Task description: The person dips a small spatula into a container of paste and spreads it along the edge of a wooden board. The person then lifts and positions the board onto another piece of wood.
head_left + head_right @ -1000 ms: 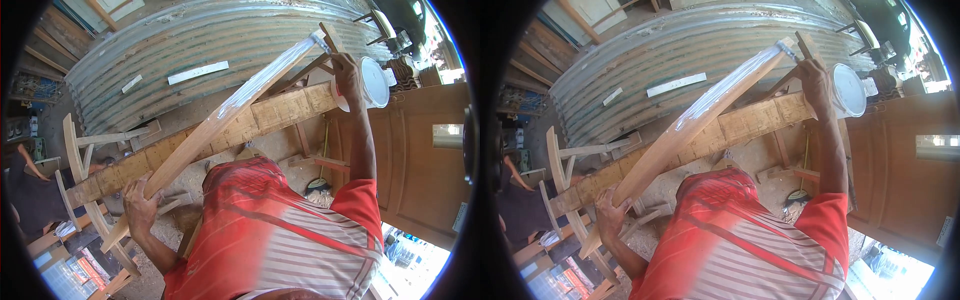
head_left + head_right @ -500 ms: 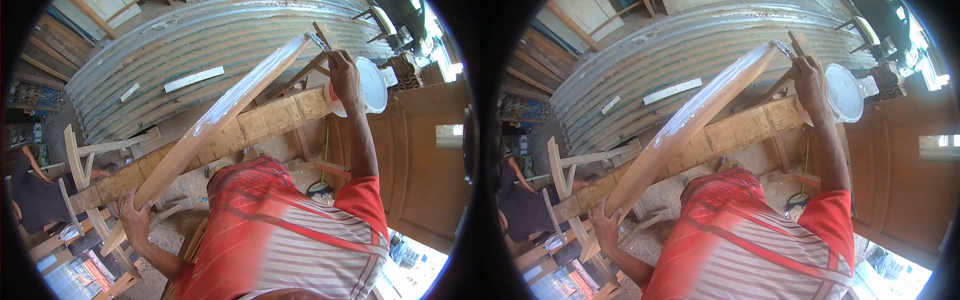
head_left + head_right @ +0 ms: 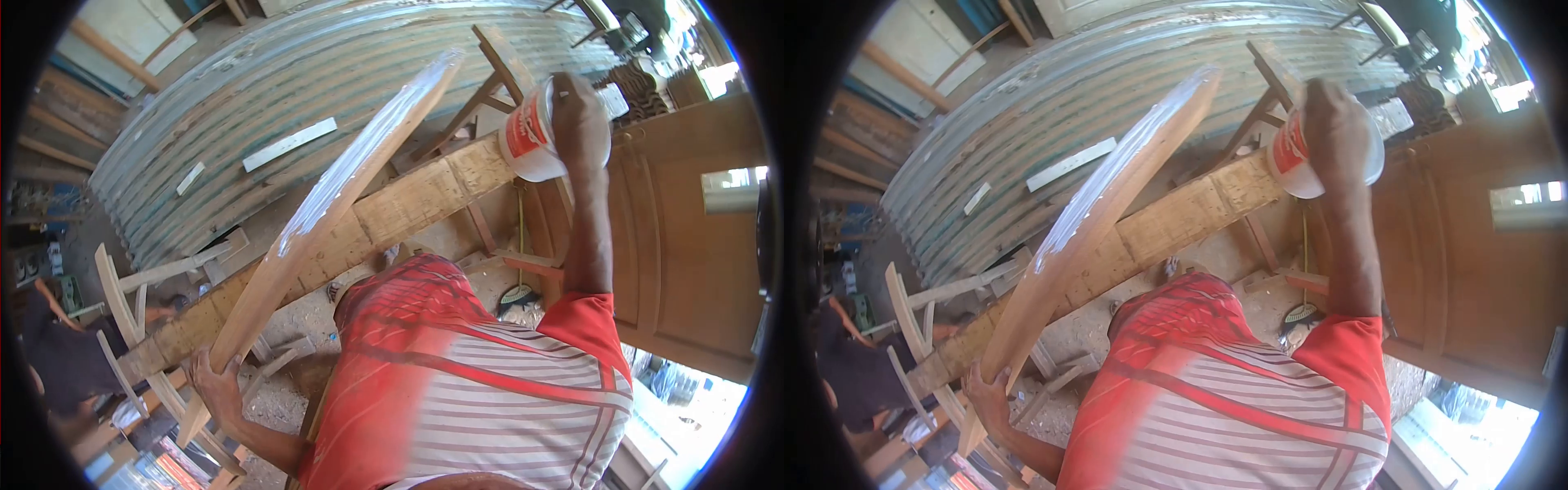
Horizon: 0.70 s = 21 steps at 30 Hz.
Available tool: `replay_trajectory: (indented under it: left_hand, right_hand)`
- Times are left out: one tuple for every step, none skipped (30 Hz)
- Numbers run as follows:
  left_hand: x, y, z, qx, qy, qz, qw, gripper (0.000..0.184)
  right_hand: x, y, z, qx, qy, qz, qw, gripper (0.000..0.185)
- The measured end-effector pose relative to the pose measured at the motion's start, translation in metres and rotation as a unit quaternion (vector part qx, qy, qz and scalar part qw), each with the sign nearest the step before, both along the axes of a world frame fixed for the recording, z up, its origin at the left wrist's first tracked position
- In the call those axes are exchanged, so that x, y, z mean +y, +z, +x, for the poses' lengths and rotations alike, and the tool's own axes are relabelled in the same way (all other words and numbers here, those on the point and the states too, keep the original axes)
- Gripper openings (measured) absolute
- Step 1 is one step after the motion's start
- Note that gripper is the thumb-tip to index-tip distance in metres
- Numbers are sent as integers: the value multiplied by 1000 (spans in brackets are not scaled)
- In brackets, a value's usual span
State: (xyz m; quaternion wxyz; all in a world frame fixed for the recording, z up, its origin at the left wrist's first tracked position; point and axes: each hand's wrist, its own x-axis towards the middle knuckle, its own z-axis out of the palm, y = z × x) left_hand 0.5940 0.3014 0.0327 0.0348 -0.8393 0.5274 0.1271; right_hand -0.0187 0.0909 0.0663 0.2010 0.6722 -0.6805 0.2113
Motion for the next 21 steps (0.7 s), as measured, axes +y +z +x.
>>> replay_trajectory:
  left_hand:
    - [3,-6,-4,-9,-6,-73,997,59]
    - [6,-12,0,-16,-21,-78,997,59]
    - [9,-18,8,-24,-33,-84,996,59]
    - [9,-19,10,-32,-43,-91,994,59]
    - [9,-19,10,-25,-35,-85,995,58]
    - [7,-16,9,-18,-28,-79,996,58]
    - [4,-13,8,-14,-21,-74,997,58]
    - [2,-12,7,-7,-21,-68,997,58]
    - [0,-10,6,-2,-17,-63,998,57]
    - [0,-9,5,3,-10,-57,998,57]
    - [0,-6,4,9,-10,-55,998,57]
    - [-1,-3,1,15,-7,-54,998,58]
    - [-2,-2,-2,22,-5,-54,998,58]
    - [-3,-2,-5,15,2,-57,998,58]
    - [-3,-2,-7,9,7,-58,998,58]
    - [-1,-1,-7,3,9,-58,998,58]
    - [3,-2,-8,-1,20,-63,998,59]
    - [4,-2,-8,-3,27,-68,997,59]
    - [1,-4,-8,-1,28,-74,997,60]
    - [-2,-5,-8,0,30,-73,997,60]
    - [-1,-6,-6,3,30,-70,997,60]
  right_hand:
    - [10,20,-8,11,-72,30,997,12]
    - [19,36,-18,22,-141,59,988,13]
    - [24,43,-40,14,-154,119,981,16]
    - [24,51,-52,6,-165,177,970,20]
    - [21,52,-54,7,-189,245,951,19]
    - [13,44,-65,7,-169,301,938,18]
    - [0,24,-85,4,-149,355,923,18]
    - [-13,1,-106,2,-124,407,905,17]
    - [-24,-23,-124,38,-76,423,902,17]
    - [-33,-47,-141,75,-24,437,896,16]
    - [-37,-68,-157,43,32,471,881,16]
    - [-41,-64,-146,-20,-5,504,863,16]
    - [-38,-45,-127,-82,-42,535,840,16]
    - [-35,-29,-114,-143,-81,563,810,16]
    - [-32,-26,-121,-191,-23,548,814,17]
    - [-26,-23,-133,-239,31,531,812,19]
    - [-23,-9,-135,-232,36,522,820,24]
    - [-22,-11,-139,-247,31,502,829,23]
    - [-17,-9,-146,-261,20,478,838,23]
    - [-6,-5,-155,-276,2,452,848,22]
    - [-1,-5,-148,-288,-5,437,852,22]
